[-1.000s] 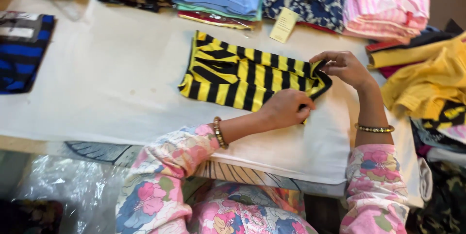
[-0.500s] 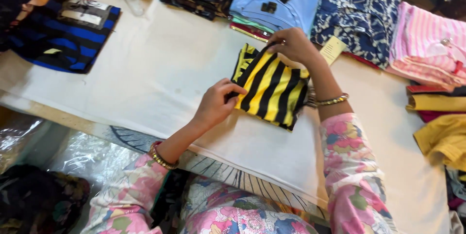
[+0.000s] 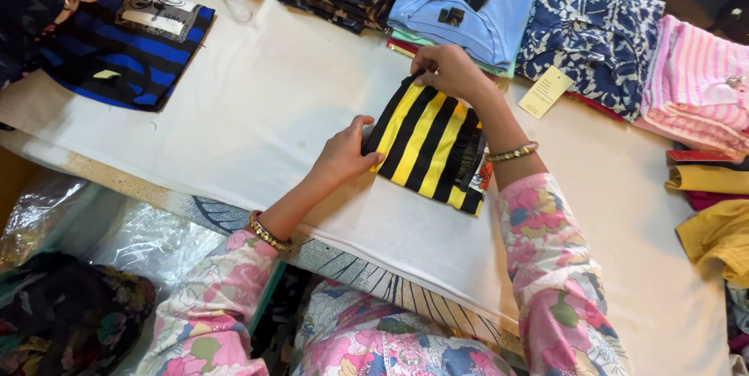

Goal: The recorder folds striped shirts and yellow trousers on a white table.

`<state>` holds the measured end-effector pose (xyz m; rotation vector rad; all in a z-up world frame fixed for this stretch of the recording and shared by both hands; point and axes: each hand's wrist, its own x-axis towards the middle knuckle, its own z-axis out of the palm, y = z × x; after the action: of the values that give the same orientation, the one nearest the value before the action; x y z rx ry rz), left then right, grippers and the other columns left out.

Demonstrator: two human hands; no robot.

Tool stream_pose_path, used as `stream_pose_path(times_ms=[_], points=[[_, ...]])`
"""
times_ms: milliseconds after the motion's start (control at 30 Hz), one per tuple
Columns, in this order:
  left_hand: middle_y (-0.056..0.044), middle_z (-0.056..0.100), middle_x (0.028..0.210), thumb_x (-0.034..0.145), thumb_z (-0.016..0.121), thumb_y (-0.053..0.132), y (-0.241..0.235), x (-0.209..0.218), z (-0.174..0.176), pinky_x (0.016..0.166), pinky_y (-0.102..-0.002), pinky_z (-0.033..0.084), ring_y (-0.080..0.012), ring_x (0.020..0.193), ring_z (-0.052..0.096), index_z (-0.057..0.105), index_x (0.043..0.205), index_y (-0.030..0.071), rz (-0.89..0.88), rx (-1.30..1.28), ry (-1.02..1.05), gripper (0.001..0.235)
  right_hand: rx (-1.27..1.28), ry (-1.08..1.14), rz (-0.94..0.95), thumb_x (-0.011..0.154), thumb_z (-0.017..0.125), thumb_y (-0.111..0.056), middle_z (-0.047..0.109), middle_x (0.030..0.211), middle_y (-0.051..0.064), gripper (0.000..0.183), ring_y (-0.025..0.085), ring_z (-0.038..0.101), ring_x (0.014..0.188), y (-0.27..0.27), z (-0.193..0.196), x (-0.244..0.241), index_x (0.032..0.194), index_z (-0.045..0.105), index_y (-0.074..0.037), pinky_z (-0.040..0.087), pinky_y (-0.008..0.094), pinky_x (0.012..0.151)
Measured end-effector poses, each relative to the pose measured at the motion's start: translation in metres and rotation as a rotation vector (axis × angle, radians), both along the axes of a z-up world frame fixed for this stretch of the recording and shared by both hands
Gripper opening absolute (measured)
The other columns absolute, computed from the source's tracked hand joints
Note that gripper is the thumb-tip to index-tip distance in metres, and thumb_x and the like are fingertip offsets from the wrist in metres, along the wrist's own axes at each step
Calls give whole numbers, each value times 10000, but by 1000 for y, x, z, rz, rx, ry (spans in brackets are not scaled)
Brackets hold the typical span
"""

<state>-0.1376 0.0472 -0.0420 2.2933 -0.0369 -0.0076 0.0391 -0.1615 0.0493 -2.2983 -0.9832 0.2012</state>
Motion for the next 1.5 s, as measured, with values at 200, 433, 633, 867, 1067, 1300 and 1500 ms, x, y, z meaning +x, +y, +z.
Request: stream_pose_path(times_ms=[200, 433, 633, 867, 1067, 1300, 1500], points=[[-145, 732, 1086, 768, 835, 451, -15, 21, 14, 900, -428, 542, -332, 1027, 698, 677, 1182, 114, -76, 134, 92, 556, 193, -96, -46, 885, 785, -11, 740, 936, 31, 181, 91, 658, 808, -64, 57, -47, 1058, 742, -47, 554, 267, 752], [-98, 637, 905, 828, 832, 318, -36, 17, 97, 745, -433, 520, -315, 844, 657, 769, 943, 86, -248, -27, -301, 267, 366, -197, -134, 928, 759, 83, 700, 1067, 53, 192, 102, 682, 983, -184, 102, -118, 1090, 693, 5, 578, 256, 880], [-105, 652, 1013, 860, 788, 49, -73, -9, 202, 745, -383, 533, -291, 868, 671, 714, 1072, 28, -400, -38, -604, 226, 654, -137, -237, 984, 750, 151, 697, 1112, 69, 226, 120, 695, 1066, -246, 132, -197, 1154, 652, 41, 589, 256, 1004], [-77, 712, 982, 803, 791, 20, -134, 73, 164, 729, -326, 568, -226, 868, 717, 740, 1111, 67, -542, -114, -489, 316, 648, -94, -458, 933, 755, 158, 695, 1066, 52, 247, 88, 665, 983, -293, 86, -181, 1126, 666, 32, 564, 244, 920], [-67, 715, 955, 833, 802, 41, -149, 77, 156, 760, -337, 573, -221, 839, 728, 743, 1077, 74, -594, -217, -511, 253, 495, -309, -537, 930, 784, 104, 708, 1076, 43, 245, 91, 668, 954, -306, 89, -214, 1118, 670, -3, 557, 247, 889], [-81, 679, 992, 679, 636, -75, -128, 16, 66, 810, -440, 488, -312, 993, 579, 792, 879, 170, -798, 214, -528, 353, 125, -273, -408, 806, 741, 43, 736, 1012, 63, 210, 207, 711, 958, -267, 10, -272, 989, 724, -60, 564, 313, 862], [-11, 704, 827, 733, 610, -38, -113, 16, 54, 852, -408, 527, -259, 949, 643, 762, 841, 192, -776, 191, -467, 296, 13, -225, -264, 816, 761, -58, 769, 1006, 51, 160, 211, 720, 938, -278, 0, -283, 965, 767, -115, 562, 320, 823]])
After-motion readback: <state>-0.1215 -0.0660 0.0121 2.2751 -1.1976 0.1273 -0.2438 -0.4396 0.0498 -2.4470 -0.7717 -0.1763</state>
